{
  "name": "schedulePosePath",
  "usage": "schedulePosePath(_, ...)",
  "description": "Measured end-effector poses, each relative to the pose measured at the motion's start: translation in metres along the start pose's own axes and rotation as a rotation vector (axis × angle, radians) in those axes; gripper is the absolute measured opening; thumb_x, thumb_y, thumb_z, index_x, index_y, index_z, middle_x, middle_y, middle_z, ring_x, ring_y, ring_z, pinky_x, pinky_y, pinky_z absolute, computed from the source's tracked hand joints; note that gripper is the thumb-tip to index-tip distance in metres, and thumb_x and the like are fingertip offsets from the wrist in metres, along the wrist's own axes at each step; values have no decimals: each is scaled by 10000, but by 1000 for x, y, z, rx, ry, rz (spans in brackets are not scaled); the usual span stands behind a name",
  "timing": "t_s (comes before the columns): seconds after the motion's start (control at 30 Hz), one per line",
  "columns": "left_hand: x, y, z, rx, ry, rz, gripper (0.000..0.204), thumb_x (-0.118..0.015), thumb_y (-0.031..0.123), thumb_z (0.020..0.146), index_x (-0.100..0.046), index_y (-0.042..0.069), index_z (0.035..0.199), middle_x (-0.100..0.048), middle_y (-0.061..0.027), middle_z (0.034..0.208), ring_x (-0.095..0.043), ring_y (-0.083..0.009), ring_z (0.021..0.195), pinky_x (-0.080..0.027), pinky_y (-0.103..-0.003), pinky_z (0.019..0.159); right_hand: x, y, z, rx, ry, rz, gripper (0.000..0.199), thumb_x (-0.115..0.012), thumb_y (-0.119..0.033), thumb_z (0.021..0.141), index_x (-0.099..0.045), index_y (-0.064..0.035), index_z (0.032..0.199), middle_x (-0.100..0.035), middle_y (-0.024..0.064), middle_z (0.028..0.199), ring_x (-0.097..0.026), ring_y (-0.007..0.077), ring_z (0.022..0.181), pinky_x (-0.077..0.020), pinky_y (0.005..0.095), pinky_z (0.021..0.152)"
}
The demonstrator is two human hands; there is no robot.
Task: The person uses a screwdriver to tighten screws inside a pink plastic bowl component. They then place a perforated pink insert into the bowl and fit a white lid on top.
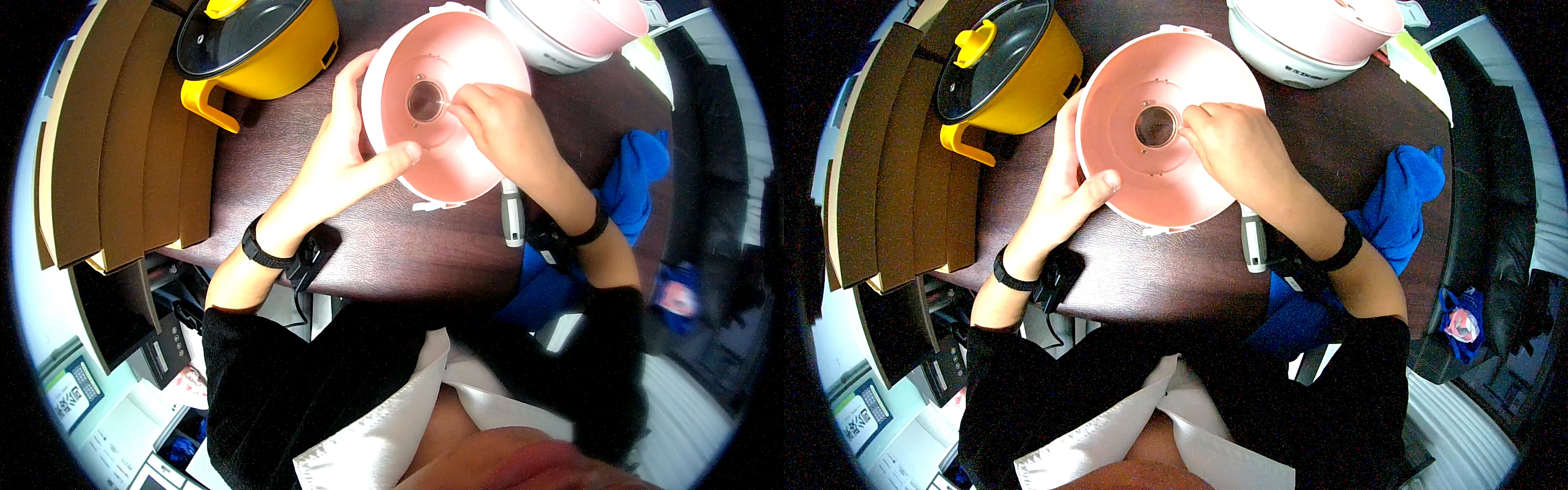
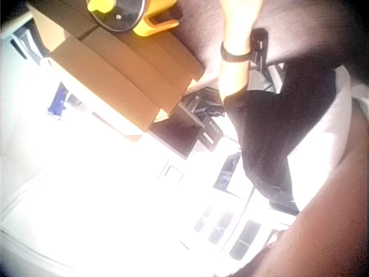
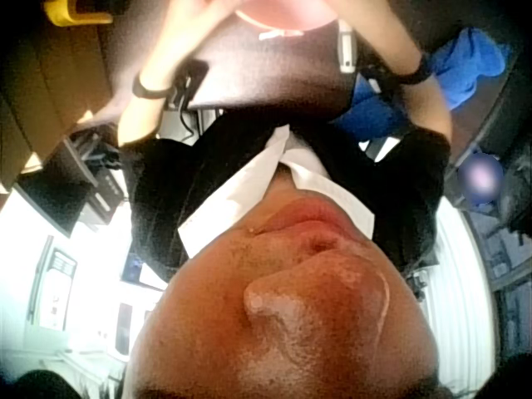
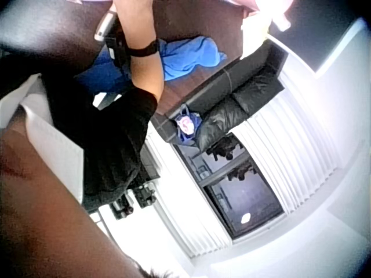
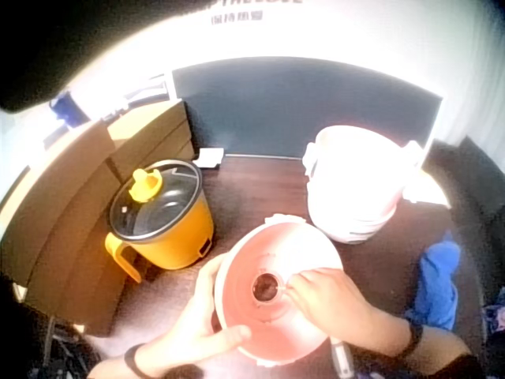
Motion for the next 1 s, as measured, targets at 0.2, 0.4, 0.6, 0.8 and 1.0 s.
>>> schedulePosePath(0.2,0,2,0,-7,-2,32,890,-713,230,798,-117,20,1424,-457,-240,1310,-489,-292,1210,-439,-396,976,-1,0,1,2,-26,-66,164,-616,-166,853,-559,-24,795,-596,121,717,-620,299,699,-503,402,638)
schedulePosePath(0.4,-2,4,-1,1,-3,30,897,-720,241,792,-123,17,1423,-469,-238,1301,-498,-292,1201,-449,-391,963,-1,-2,1,4,-37,-96,170,-610,-176,857,-570,-20,804,-605,131,729,-628,303,711,-510,403,647)
schedulePosePath(0.6,-1,2,-1,-44,1,69,889,-718,237,792,-131,19,1423,-469,-236,1302,-496,-298,1206,-446,-393,968,-2,0,1,-23,-64,-95,184,-610,-190,854,-570,-16,810,-610,137,742,-629,305,721,-508,404,661)
schedulePosePath(0.8,-1,6,-2,-1,-15,42,901,-723,242,786,-132,11,1424,-476,-238,1286,-521,-305,1178,-476,-379,934,4,-6,3,1,-92,-96,177,-613,-187,849,-570,-18,820,-614,134,759,-626,301,745,-502,401,676)
schedulePosePath(1.0,0,4,-2,-61,-10,94,927,-730,286,779,-129,-3,1422,-457,-257,1290,-527,-331,1174,-495,-398,921,2,-5,2,-5,-118,-116,176,-618,-185,842,-572,-16,821,-616,132,764,-625,300,749,-501,400,674)
Point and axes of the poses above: each hand's wrist, its own z-axis towards the middle knuckle, its own x-axis out of the back of the hand, y = z × x, the point moved 5 cm from there along z, towards the middle knuckle
